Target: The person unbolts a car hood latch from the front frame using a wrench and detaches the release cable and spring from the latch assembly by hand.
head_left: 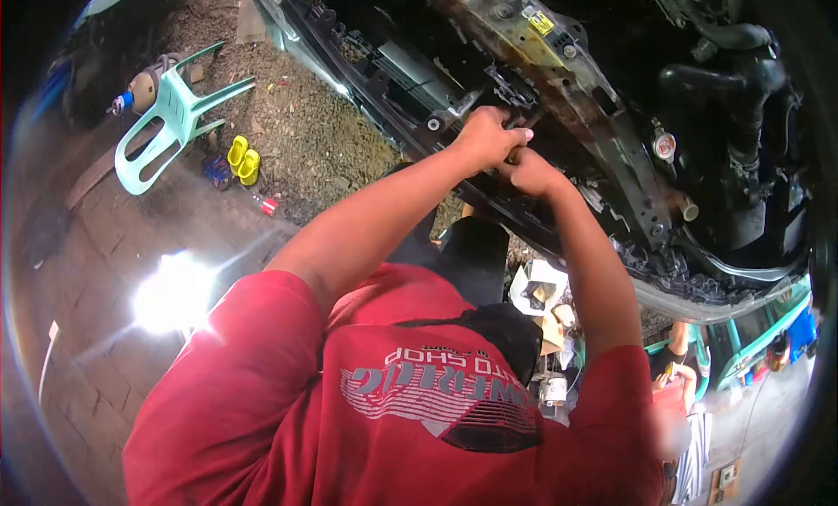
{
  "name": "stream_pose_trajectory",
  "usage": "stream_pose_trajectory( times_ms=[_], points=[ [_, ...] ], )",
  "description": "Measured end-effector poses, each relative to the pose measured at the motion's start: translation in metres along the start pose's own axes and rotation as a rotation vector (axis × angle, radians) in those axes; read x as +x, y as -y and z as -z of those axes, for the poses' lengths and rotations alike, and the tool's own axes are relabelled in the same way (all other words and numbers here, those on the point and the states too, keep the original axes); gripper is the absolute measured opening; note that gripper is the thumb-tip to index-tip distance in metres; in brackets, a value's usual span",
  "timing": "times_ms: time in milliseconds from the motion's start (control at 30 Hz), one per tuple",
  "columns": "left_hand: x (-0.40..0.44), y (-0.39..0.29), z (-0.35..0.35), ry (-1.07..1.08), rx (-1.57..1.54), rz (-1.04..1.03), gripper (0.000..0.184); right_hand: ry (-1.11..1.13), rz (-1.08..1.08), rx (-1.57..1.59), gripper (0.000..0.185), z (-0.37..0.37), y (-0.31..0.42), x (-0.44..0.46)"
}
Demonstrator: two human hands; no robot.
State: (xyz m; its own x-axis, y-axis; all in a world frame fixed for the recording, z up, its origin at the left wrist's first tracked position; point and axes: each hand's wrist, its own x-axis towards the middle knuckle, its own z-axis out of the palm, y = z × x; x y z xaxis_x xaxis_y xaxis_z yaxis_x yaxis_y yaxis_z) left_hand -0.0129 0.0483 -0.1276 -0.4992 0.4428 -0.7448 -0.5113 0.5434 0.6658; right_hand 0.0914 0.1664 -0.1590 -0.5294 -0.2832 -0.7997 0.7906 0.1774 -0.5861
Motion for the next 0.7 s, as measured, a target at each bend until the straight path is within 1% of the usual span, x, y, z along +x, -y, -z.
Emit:
stream_pose_trajectory(
  times_ms=[67, 100, 133, 167, 200, 233, 267, 300, 367, 400, 433, 467, 500, 533, 567, 600, 633, 667, 700],
  points=[
    [0.004, 0.007, -0.003, -0.014, 0.004, -0.015, 0.044, -0.084, 0.197, -0.048, 0.028, 0.003, 0.008, -0.008],
    [0.006, 0.01, -0.004, -0.034, 0.011, -0.029, 0.045, -0.086, 0.195, -0.051, 0.028, 0.001, 0.0, -0.002],
    [0.005, 0.007, -0.003, -0.034, 0.009, -0.029, 0.045, -0.126, 0.271, -0.198, 0.028, -0.005, -0.016, 0.011],
    [0.002, 0.002, -0.003, -0.026, 0.006, 0.014, 0.046, -0.165, 0.347, -0.347, 0.028, -0.008, -0.025, 0.018],
    [0.004, 0.005, -0.003, -0.019, 0.003, 0.056, 0.047, -0.164, 0.348, -0.35, 0.028, -0.008, -0.021, 0.018],
    [0.008, 0.007, -0.003, -0.023, 0.001, 0.052, 0.047, -0.168, 0.442, -0.337, 0.027, -0.008, -0.017, 0.019],
    [0.011, 0.01, -0.003, -0.077, 0.081, 0.003, 0.048, -0.172, 0.532, -0.321, 0.026, -0.01, -0.015, 0.019],
    [0.008, 0.006, -0.006, -0.124, 0.16, -0.043, 0.049, -0.173, 0.522, -0.319, 0.026, -0.011, -0.013, 0.017],
    [0.002, -0.002, -0.007, -0.082, 0.089, -0.007, 0.05, -0.014, 0.245, -0.251, 0.028, -0.003, -0.005, 0.016],
    [0.001, -0.004, -0.004, -0.052, 0.026, 0.03, 0.051, -0.015, 0.248, -0.256, 0.028, -0.004, -0.002, 0.012],
    [0.002, -0.006, -0.002, 0.018, -0.066, 0.161, 0.053, -0.078, 0.219, -0.041, 0.029, -0.008, -0.002, 0.005],
    [0.0, -0.008, -0.002, 0.017, -0.068, 0.161, 0.053, -0.108, 0.199, 0.068, 0.03, -0.009, 0.0, 0.003],
    [0.0, -0.005, -0.004, 0.011, -0.15, 0.174, 0.053, -0.142, 0.183, 0.177, 0.031, -0.009, 0.001, 0.001],
    [0.001, -0.003, -0.006, 0.005, -0.233, 0.187, 0.054, -0.029, 0.053, 0.304, 0.031, -0.007, 0.002, 0.002],
    [0.002, 0.0, -0.007, 0.008, -0.235, 0.186, 0.054, 0.084, -0.077, 0.429, 0.033, -0.006, 0.003, 0.003],
    [0.004, 0.003, -0.008, -0.041, -0.149, 0.132, 0.044, 0.082, -0.079, 0.428, 0.033, -0.008, 0.009, 0.003],
    [0.005, 0.005, -0.009, -0.09, -0.063, 0.078, 0.036, 0.041, -0.042, 0.429, 0.027, -0.012, 0.016, 0.003],
    [0.006, 0.006, -0.009, -0.091, -0.064, 0.075, 0.036, 0.001, -0.003, 0.429, 0.022, -0.014, 0.024, 0.003],
    [0.006, 0.006, -0.009, -0.131, 0.036, 0.061, 0.035, 0.0, 0.0, 0.428, 0.022, -0.016, 0.005, 0.015]
  ],
)
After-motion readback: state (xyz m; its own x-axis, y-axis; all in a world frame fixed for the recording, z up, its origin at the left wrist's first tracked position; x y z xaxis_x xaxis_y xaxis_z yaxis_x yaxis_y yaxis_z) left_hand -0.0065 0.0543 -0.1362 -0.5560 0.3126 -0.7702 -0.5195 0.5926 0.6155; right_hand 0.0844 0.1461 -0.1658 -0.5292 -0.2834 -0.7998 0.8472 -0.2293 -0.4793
